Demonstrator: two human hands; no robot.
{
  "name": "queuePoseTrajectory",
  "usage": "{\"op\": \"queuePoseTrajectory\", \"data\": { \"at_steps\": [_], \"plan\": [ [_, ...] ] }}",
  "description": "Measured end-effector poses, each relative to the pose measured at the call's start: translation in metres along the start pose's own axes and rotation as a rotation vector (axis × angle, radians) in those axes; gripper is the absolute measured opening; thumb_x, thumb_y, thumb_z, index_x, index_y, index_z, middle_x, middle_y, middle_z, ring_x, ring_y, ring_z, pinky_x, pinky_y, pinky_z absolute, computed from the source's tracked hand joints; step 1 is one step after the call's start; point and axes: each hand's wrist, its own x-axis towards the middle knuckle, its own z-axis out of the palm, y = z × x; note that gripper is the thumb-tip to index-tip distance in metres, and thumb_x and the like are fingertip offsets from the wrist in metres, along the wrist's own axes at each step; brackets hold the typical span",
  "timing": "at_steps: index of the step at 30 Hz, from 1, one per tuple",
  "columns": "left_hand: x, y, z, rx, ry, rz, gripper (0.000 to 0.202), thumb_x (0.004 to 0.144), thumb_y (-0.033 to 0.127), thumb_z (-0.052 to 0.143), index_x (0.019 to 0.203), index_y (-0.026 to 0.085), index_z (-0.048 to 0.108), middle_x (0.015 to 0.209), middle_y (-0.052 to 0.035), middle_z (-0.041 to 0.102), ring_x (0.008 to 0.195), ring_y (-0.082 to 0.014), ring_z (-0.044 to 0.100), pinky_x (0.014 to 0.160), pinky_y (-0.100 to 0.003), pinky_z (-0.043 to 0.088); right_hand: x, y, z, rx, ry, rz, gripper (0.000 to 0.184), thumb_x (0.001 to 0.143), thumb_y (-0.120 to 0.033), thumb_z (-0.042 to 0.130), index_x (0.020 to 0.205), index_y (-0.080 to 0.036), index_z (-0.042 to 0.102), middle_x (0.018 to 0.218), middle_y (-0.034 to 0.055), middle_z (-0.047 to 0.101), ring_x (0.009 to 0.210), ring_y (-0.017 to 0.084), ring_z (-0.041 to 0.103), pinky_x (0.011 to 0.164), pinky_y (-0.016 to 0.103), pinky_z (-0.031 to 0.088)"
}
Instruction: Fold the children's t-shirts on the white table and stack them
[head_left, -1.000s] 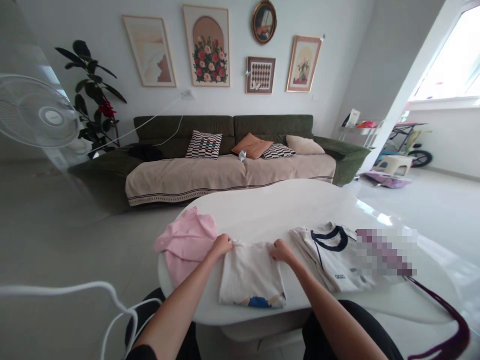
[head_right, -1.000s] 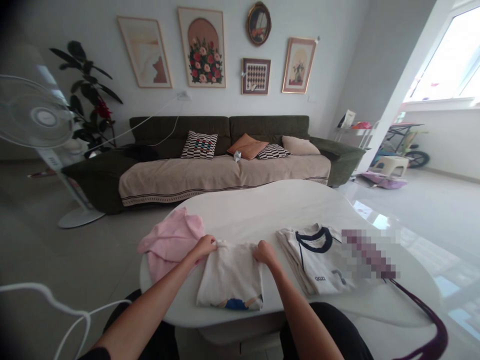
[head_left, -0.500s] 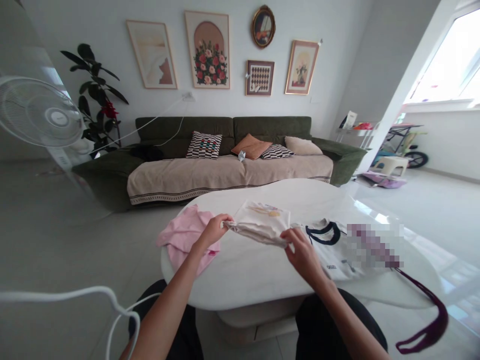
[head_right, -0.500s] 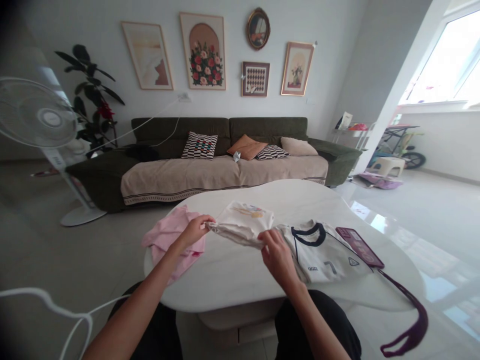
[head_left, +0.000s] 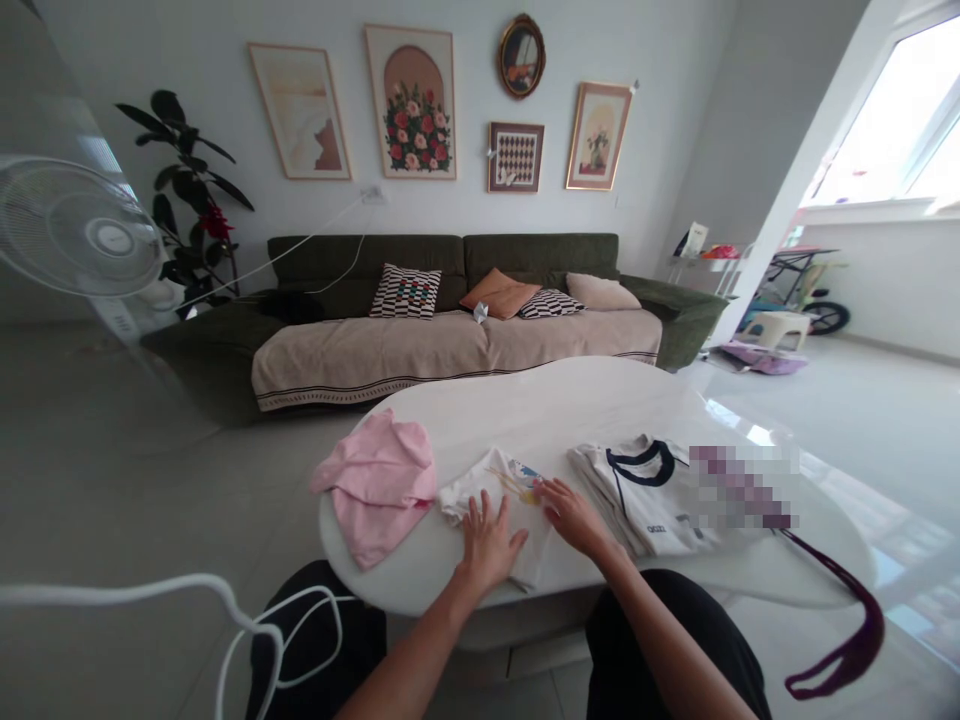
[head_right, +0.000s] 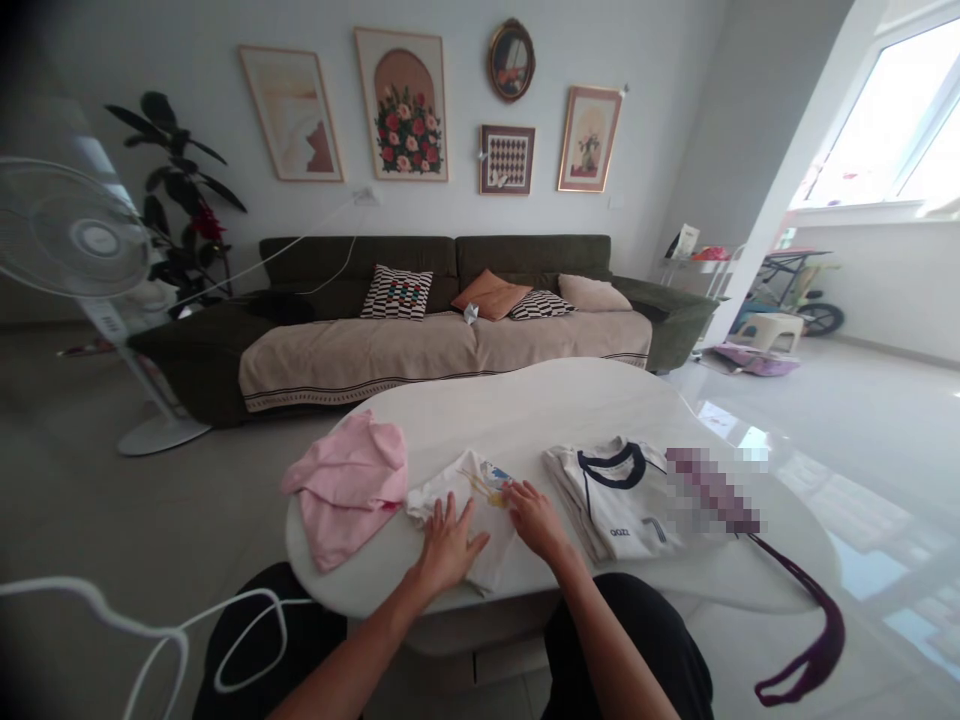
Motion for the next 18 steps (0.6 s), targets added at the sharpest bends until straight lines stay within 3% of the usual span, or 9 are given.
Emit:
{"op": "queuePoseTrajectory", "data": {
  "at_steps": [2, 4, 7, 11, 15, 18],
  "plan": [
    [-0.007, 0.003, 0.021, 0.039, 0.025, -0.112, 0.064, 0.083, 0.049, 0.038, 0.135, 0.012, 0.032, 0.141, -0.0189, 0.025, 0.129, -0.0374, 0.019, 0.099, -0.050, 0.025, -0.008, 0.005, 0.013, -0.084, -0.040, 0.066, 0.044, 0.080, -0.015, 0.038, 0.122, -0.020, 0.049, 0.129, 0.0067, 0.048, 0.121, 0.020, 0.037, 0.093, 0.035, 0.035],
    [-0.006, -0.006, 0.031, 0.054, 0.053, -0.118, 0.062, 0.085, 0.047, 0.033, 0.135, 0.010, 0.032, 0.142, -0.0178, 0.024, 0.131, -0.0337, 0.017, 0.102, -0.048, 0.023, -0.024, 0.002, 0.023, -0.158, -0.021, 0.129, 0.042, 0.082, -0.020, 0.038, 0.123, -0.022, 0.048, 0.127, 0.0064, 0.049, 0.116, 0.022, 0.041, 0.089, 0.036, 0.037],
    [0.010, -0.027, 0.021, 0.010, -0.028, 0.009, 0.056, 0.086, 0.046, 0.032, 0.133, 0.016, 0.035, 0.143, -0.0109, 0.026, 0.132, -0.0289, 0.017, 0.104, -0.050, 0.017, -0.056, -0.018, 0.037, -0.246, 0.076, 0.177, 0.039, 0.083, -0.026, 0.040, 0.120, -0.022, 0.051, 0.120, 0.0086, 0.054, 0.102, 0.025, 0.048, 0.082, 0.039, 0.040],
    [0.044, -0.040, -0.007, -0.074, -0.223, 0.203, 0.045, 0.085, 0.037, 0.038, 0.128, 0.025, 0.041, 0.137, -0.0068, 0.038, 0.128, -0.0263, 0.029, 0.102, -0.057, 0.006, -0.090, -0.072, 0.061, -0.261, 0.185, 0.188, 0.038, 0.081, -0.022, 0.043, 0.118, -0.021, 0.053, 0.111, 0.0112, 0.057, 0.096, 0.028, 0.050, 0.080, 0.042, 0.041],
    [0.061, -0.026, -0.009, -0.093, -0.258, 0.328, 0.039, 0.083, 0.029, 0.044, 0.121, 0.028, 0.047, 0.132, -0.0037, 0.045, 0.126, -0.0230, 0.033, 0.103, -0.054, 0.001, -0.092, -0.129, 0.072, -0.102, 0.098, 0.131, 0.039, 0.078, -0.016, 0.045, 0.116, -0.019, 0.054, 0.104, 0.0133, 0.059, 0.098, 0.028, 0.051, 0.082, 0.039, 0.043],
    [0.059, -0.020, 0.001, -0.100, -0.215, 0.454, 0.042, 0.081, 0.031, 0.048, 0.123, 0.029, 0.046, 0.137, -0.0028, 0.038, 0.130, -0.0251, 0.023, 0.103, -0.055, 0.002, -0.074, -0.137, 0.051, 0.080, -0.021, 0.043, 0.035, 0.080, -0.018, 0.042, 0.112, -0.020, 0.055, 0.097, 0.0096, 0.062, 0.089, 0.022, 0.057, 0.076, 0.032, 0.045]
  ]
}}
